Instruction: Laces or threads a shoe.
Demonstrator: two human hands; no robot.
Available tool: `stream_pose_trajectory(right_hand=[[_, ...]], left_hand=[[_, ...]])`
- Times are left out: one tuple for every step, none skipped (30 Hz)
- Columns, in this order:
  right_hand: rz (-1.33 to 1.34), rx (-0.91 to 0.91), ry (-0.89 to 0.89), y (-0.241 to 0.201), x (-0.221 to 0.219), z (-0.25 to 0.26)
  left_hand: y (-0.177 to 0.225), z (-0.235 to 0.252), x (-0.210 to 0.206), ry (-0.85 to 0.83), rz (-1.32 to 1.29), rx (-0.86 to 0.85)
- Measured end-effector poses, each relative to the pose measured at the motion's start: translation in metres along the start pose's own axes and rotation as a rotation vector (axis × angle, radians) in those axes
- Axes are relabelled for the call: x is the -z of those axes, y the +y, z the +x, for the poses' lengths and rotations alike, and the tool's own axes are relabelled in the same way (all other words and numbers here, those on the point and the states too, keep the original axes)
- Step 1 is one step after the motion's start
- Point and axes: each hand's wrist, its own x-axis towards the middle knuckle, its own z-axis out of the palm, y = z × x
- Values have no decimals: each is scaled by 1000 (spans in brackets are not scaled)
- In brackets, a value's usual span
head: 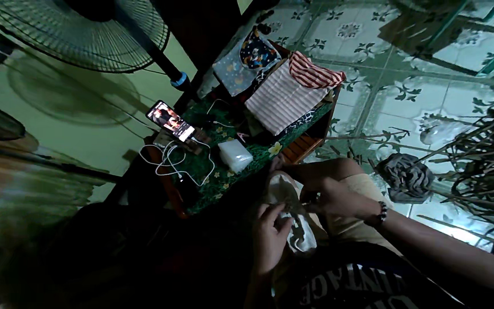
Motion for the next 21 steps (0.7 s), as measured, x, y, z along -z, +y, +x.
stream_pose_trajectory(right_hand=[[-32,-29,-21,5,-7,-1],[-42,-28,-19,11,-15,-2],[-32,-6,2,16,-23,-2],[-5,20,31,19,-30,-2],[32,53,60,20,-35,-2],[72,86,84,21,-38,-1],[111,114,102,21,-41,-1],[149,132,112,19,-41,-1],[191,147,113,18,-41,-1],[233,169,108,17,-41,-1],[277,197,89,16,-41,-1],[314,223,57,16,-40,-1],[331,243,18,17,-40,0],[323,254,-20,17,-39,0],[307,261,-48,17,-39,0],[290,267,-60,17,-39,0],[269,270,-60,17,-38,1],[253,266,-59,17,-37,1],[248,261,-59,17,-35,1],[259,260,-61,16,-33,0],[280,270,-63,17,-32,0]], left_hand=[[0,2,-4,13,9,-17],[0,4,-7,23,19,-34],[0,5,-9,33,22,-47],[1,6,-10,42,15,-56],[2,6,-11,48,-2,-63],[2,6,-11,54,-28,-73],[2,6,-12,63,-74,-88],[2,6,-11,74,-138,-106],[3,5,-10,77,-219,-112],[4,4,-8,72,-304,-107],[5,3,-6,62,-381,-98],[6,1,-3,40,-443,-86],[6,0,-1,12,-478,-81],[6,-1,2,-21,-491,-83],[5,-2,4,-55,-490,-90],[4,-3,5,-83,-475,-101],[3,-3,6,-99,-441,-111],[2,-3,6,-102,-387,-120],[-1,-3,7,-96,-318,-124],[-4,-2,8,-83,-238,-121],[-6,-3,10,-64,-167,-110]])
